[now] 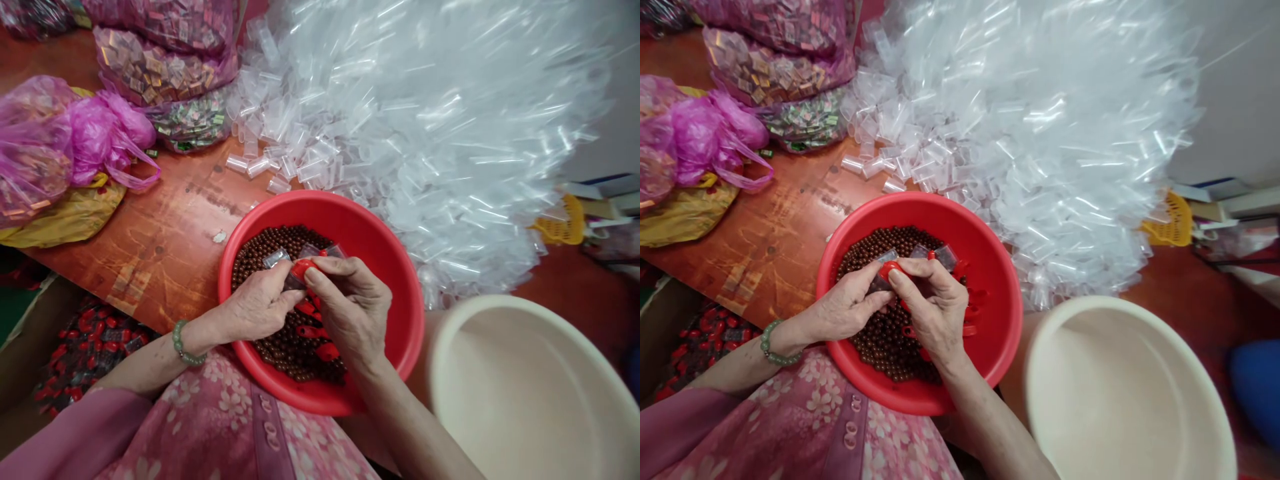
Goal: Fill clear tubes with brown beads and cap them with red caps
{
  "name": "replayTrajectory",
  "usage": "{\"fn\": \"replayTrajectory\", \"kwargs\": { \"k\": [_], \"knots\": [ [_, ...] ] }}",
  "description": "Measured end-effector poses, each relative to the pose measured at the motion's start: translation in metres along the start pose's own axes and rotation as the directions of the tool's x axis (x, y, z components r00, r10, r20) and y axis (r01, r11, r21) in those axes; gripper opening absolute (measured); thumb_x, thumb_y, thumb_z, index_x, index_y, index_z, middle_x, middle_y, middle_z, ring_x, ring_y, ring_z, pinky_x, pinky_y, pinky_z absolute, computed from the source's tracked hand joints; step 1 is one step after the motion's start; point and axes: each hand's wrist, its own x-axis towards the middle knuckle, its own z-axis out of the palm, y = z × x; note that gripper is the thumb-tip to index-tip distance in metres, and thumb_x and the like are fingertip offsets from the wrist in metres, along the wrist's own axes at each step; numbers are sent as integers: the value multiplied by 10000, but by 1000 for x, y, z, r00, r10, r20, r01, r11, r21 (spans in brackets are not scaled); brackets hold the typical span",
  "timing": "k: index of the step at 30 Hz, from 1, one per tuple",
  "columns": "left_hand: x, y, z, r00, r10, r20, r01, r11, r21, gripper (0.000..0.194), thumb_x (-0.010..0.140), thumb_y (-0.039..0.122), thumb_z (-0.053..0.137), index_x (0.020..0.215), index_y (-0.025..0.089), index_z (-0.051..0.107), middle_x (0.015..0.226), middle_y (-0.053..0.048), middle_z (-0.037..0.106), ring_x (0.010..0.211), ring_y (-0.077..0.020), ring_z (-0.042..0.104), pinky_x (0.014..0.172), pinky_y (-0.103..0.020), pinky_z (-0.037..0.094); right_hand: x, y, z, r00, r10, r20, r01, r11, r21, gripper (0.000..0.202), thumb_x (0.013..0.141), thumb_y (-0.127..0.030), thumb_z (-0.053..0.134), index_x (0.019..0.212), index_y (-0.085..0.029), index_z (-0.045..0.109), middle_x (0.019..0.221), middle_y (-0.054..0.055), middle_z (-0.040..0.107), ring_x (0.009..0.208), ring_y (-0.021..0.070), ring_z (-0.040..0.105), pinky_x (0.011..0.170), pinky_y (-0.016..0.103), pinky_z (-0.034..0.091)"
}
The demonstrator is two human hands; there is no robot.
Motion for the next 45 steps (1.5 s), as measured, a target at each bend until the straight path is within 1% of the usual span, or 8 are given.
{"fn": "replayTrajectory", "kwargs": {
  "k": [8, 18, 23, 28, 32, 36, 40, 45],
  "knots": [
    [1, 0, -2, 992, -33, 123, 55, 983, -177, 124, 892, 215, 469, 1001, 175, 514, 781, 0, 544, 672, -121, 517, 661, -287, 470, 0, 2, -4, 990, 135, 50, -139, 987, 82, 119, 744, -316, 797, 792, -257, 705, 803, -21, 719, 727, 130, 676, 708, 292, 569],
    [1, 1, -3, 980, -74, 184, 113, 971, -210, 213, 878, 209, 495, 1079, 147, 531, 785, 1, 539, 682, -131, 528, 673, -295, 446, -12, -2, -1, 979, -201, 45, 205, 969, -140, 87, 828, -174, 702, 862, -253, 688, 828, 8, 716, 747, 154, 670, 669, 310, 557],
    [2, -2, -3, 983, -49, 179, 120, 904, -411, 134, 850, 213, 559, 973, 160, 561, 770, 19, 530, 672, -108, 481, 665, -263, 412, -14, 8, -8, 847, -486, 216, 532, 779, -332, 255, 849, -218, 668, 1097, -257, 622, 1002, 81, 705, 891, 237, 675, 739, 425, 570],
    [2, -3, -5, 974, -82, 211, 201, 748, -633, 306, 803, 407, 692, 866, 155, 530, 734, 19, 552, 619, -85, 533, 609, -230, 430, -9, 12, -7, 738, -545, 397, 673, 552, -492, 817, 696, -475, 798, 1380, -250, 411, 1143, 143, 639, 1016, 338, 647, 807, 508, 573],
    [1, -3, -8, 971, -83, 224, 223, 652, -725, 498, 675, 563, 791, 806, 141, 562, 696, 15, 581, 617, -83, 569, 640, -227, 473, -5, 9, -4, 699, -567, 436, 701, 419, -578, 783, 746, -400, 738, 1414, -221, 372, 1116, 149, 651, 992, 326, 661, 801, 468, 568],
    [4, 0, -4, 929, -186, 320, 368, 554, -747, 581, 836, 687, 535, 712, 127, 624, 628, -40, 621, 545, -114, 591, 581, -259, 495, -5, 7, -6, 641, -587, 494, 735, 285, -615, 735, 739, -457, 726, 1351, -210, 401, 1042, 128, 691, 905, 295, 692, 774, 424, 551],
    [8, 5, 10, 873, -428, 235, 429, 444, -786, 427, 925, 496, 497, 702, 153, 620, 527, -6, 592, 404, -100, 517, 433, -236, 440, -7, 10, -11, 566, -599, 566, 784, 180, -593, 713, 741, -500, 722, 1313, -176, 444, 1007, 145, 714, 850, 283, 700, 750, 410, 528],
    [3, 10, 27, 838, -542, 62, 386, 510, -769, 313, 887, 370, 496, 642, 185, 558, 438, 30, 522, 345, -97, 465, 351, -211, 357, -13, 16, -16, 550, -616, 563, 810, 231, -539, 715, 744, -485, 722, 1328, -163, 466, 1016, 157, 727, 862, 276, 704, 788, 415, 521]
  ]
}}
